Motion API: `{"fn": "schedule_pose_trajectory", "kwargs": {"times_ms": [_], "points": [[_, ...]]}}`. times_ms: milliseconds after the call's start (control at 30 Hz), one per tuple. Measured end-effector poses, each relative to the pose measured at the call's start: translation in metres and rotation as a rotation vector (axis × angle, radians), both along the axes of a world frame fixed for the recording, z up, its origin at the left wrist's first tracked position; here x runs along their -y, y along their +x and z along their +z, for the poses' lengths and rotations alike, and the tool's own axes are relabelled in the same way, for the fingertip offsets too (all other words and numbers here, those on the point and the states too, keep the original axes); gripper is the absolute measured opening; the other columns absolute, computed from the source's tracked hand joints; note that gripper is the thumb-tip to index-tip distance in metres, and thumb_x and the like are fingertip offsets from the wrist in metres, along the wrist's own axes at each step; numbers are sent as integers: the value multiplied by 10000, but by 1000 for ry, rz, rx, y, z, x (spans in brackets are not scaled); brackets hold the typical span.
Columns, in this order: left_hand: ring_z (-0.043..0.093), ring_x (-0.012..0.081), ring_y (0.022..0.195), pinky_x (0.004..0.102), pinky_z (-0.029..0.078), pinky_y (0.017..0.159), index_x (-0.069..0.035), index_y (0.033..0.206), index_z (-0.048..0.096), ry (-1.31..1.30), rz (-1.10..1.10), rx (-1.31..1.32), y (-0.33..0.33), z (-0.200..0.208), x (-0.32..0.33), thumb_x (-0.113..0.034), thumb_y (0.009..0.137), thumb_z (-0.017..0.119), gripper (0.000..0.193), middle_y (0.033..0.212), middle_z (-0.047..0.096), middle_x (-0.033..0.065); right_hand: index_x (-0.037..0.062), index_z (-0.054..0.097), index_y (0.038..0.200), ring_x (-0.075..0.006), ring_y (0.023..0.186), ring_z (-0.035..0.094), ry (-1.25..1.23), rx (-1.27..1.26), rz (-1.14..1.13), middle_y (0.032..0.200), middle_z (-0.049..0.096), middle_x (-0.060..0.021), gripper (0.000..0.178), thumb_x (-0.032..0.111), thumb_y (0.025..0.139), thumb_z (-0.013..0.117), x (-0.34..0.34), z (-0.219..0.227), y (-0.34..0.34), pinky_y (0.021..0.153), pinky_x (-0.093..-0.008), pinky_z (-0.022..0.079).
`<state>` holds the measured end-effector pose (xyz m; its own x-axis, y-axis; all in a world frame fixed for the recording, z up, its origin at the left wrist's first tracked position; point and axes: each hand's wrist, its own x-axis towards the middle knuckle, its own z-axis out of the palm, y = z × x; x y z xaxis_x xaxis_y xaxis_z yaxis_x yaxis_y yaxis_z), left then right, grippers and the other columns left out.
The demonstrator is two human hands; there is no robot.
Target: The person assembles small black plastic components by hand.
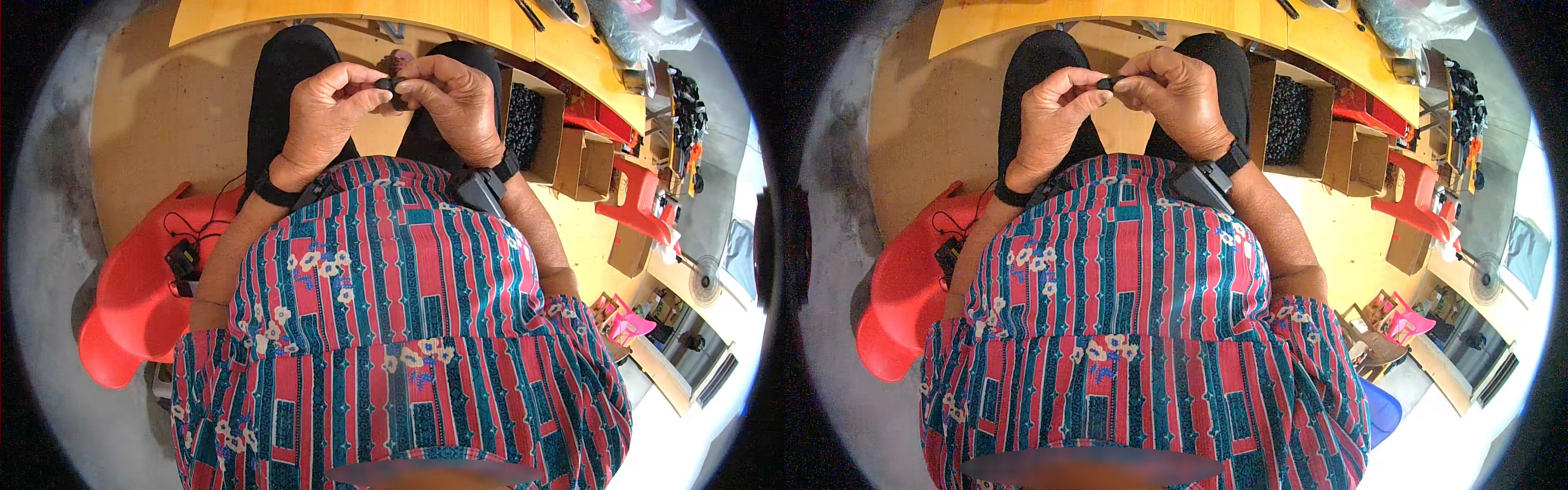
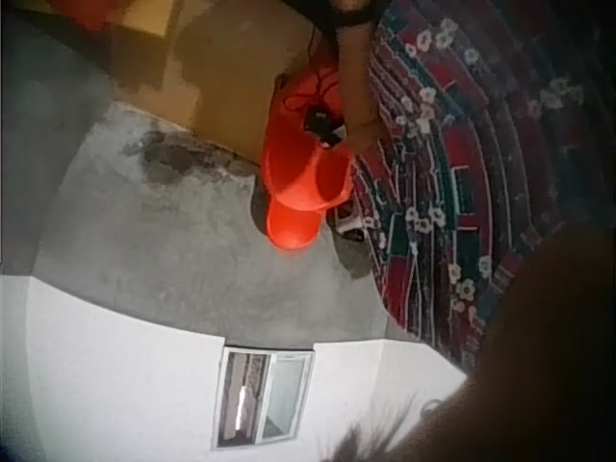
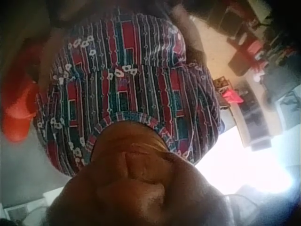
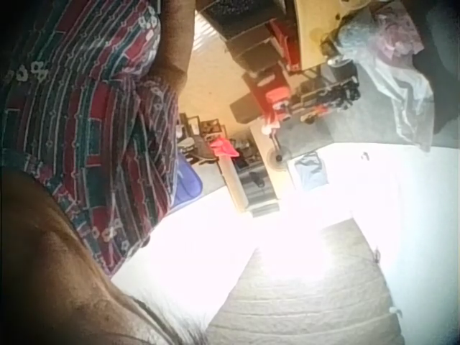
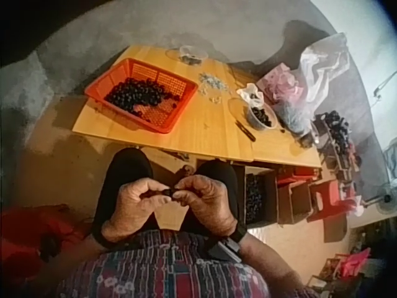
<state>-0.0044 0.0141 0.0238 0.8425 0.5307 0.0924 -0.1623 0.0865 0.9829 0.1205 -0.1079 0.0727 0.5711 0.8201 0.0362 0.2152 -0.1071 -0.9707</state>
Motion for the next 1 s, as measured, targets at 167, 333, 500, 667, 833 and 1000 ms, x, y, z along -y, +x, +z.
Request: {"fn": "schedule_pose_trajectory", "kwargs": {"times_ms": [167, 333, 500, 667, 833, 1000], "points": [[552, 40, 728, 176, 466, 649, -9, 967, 647, 123, 11, -43, -1, 4, -1, -16, 813, 667, 155, 811, 620, -15, -21, 640, 833, -75, 590, 579, -82, 344, 63, 663, 615, -38, 72, 28, 789, 670, -1, 14, 4, 528, -212, 476], [553, 41, 735, 181, 468, 659, -8, 990, 648, 119, -22, -46, -1, 5, -1, -19, 816, 663, 174, 814, 622, -12, -10, 649, 845, -91, 590, 588, -67, 13, 71, 672, 623, -29, 83, 45, 795, 688, 2, 8, 7, 532, -217, 487], [550, 41, 743, 184, 467, 663, -14, 993, 651, 77, -19, -27, -2, 2, 1, -25, 818, 663, 176, 816, 621, -13, 7, 645, 838, -93, 611, 589, -34, -307, 75, 702, 627, -32, 74, 49, 798, 691, 5, -8, 10, 586, -218, 505], [536, 53, 758, 183, 444, 658, -27, 984, 659, 123, -15, 50, -1, 2, 0, -35, 799, 681, 187, 850, 596, 5, 5, 626, 870, -102, 640, 587, 44, -685, 91, 780, 635, -44, 86, 57, 818, 670, 7, -22, 9, 668, -259, 538], [524, 60, 756, 181, 421, 643, -25, 975, 660, 227, 31, 96, 0, 0, -1, -46, 791, 689, 188, 855, 571, 8, 22, 604, 1017, -93, 682, 577, -54, -955, 180, 810, 613, -6, 268, 222, 847, 660, 8, -20, 7, 733, -327, 552], [526, 62, 763, 180, 424, 650, -19, 971, 656, 231, 19, 95, 0, -2, -2, -40, 794, 686, 180, 861, 562, 8, 29, 624, 995, -80, 675, 557, -60, -999, 173, 791, 601, 8, 304, 296, 851, 650, 10, -22, 5, 719, -324, 542]]}}
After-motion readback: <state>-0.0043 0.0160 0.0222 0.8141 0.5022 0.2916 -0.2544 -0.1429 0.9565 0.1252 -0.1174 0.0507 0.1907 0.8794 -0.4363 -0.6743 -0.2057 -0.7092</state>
